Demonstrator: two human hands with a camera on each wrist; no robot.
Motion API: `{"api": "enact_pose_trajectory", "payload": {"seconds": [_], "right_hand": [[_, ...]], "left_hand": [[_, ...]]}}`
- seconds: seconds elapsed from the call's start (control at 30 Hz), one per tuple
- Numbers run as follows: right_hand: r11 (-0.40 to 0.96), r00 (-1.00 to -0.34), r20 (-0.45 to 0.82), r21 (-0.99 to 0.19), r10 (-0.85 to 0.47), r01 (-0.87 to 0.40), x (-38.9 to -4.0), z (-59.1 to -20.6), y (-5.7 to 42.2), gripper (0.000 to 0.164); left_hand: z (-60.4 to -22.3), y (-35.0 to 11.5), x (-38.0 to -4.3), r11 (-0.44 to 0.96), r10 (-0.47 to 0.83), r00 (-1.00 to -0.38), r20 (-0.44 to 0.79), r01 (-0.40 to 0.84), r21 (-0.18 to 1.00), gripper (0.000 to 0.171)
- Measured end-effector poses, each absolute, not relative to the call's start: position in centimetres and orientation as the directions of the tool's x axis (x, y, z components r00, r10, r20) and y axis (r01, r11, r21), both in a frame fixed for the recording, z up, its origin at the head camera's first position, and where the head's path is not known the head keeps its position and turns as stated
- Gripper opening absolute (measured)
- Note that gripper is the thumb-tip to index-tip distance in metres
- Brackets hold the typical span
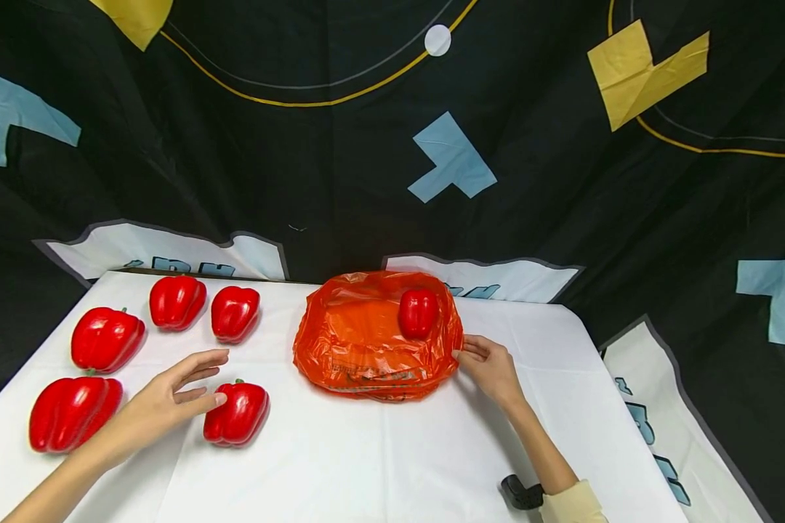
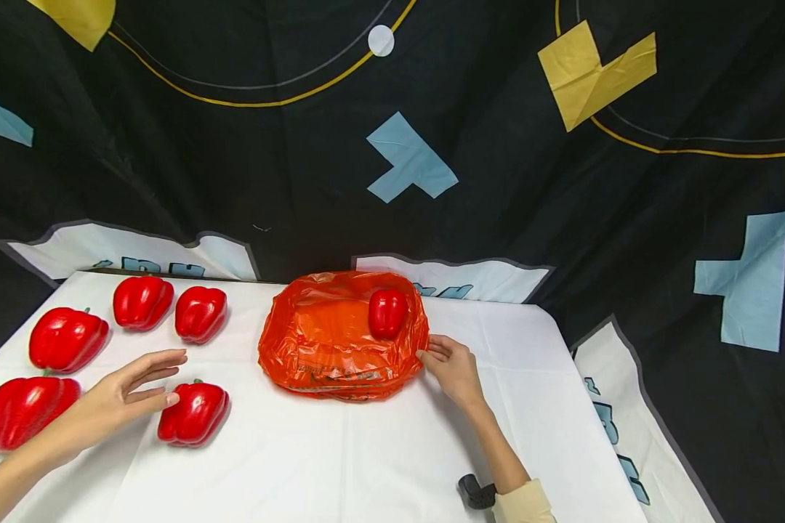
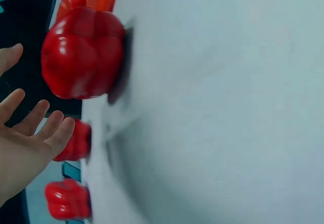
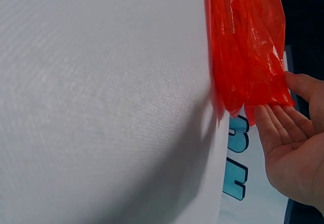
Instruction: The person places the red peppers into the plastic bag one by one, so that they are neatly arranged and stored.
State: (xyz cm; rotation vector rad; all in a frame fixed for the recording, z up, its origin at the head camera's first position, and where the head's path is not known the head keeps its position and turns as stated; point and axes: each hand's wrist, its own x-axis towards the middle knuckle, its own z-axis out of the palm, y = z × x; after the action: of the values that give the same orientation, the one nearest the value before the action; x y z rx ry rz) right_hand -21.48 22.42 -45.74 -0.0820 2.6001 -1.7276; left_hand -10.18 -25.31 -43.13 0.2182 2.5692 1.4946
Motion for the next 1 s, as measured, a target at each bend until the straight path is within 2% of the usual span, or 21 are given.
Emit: {"api": "enact_pose_trajectory", "payload": {"seconds": [0.3,0.6,1.0], "right_hand": [[0.388,-0.999,0.008,-0.921,-0.049,-0.027,-21.4,-45.6,22.4,0.035],[0.384,-0.998,0.022,-0.922,-0.06,-0.043,-21.3,-45.5,22.4,0.034],[0.394,-0.998,0.035,-0.917,-0.055,-0.054,-21.6,-45.5,22.4,0.033]], "left_hand": [[-44.9,-25.9,-9.6,0.388,0.19,-0.948,-0.254,-0.165,0.907,0.073],[-45.9,-25.9,-9.5,0.358,0.229,-0.925,-0.303,-0.209,0.91,0.077],[-46.1,-26.3,-9.5,0.29,0.286,-0.906,-0.311,-0.228,0.93,0.067]]}}
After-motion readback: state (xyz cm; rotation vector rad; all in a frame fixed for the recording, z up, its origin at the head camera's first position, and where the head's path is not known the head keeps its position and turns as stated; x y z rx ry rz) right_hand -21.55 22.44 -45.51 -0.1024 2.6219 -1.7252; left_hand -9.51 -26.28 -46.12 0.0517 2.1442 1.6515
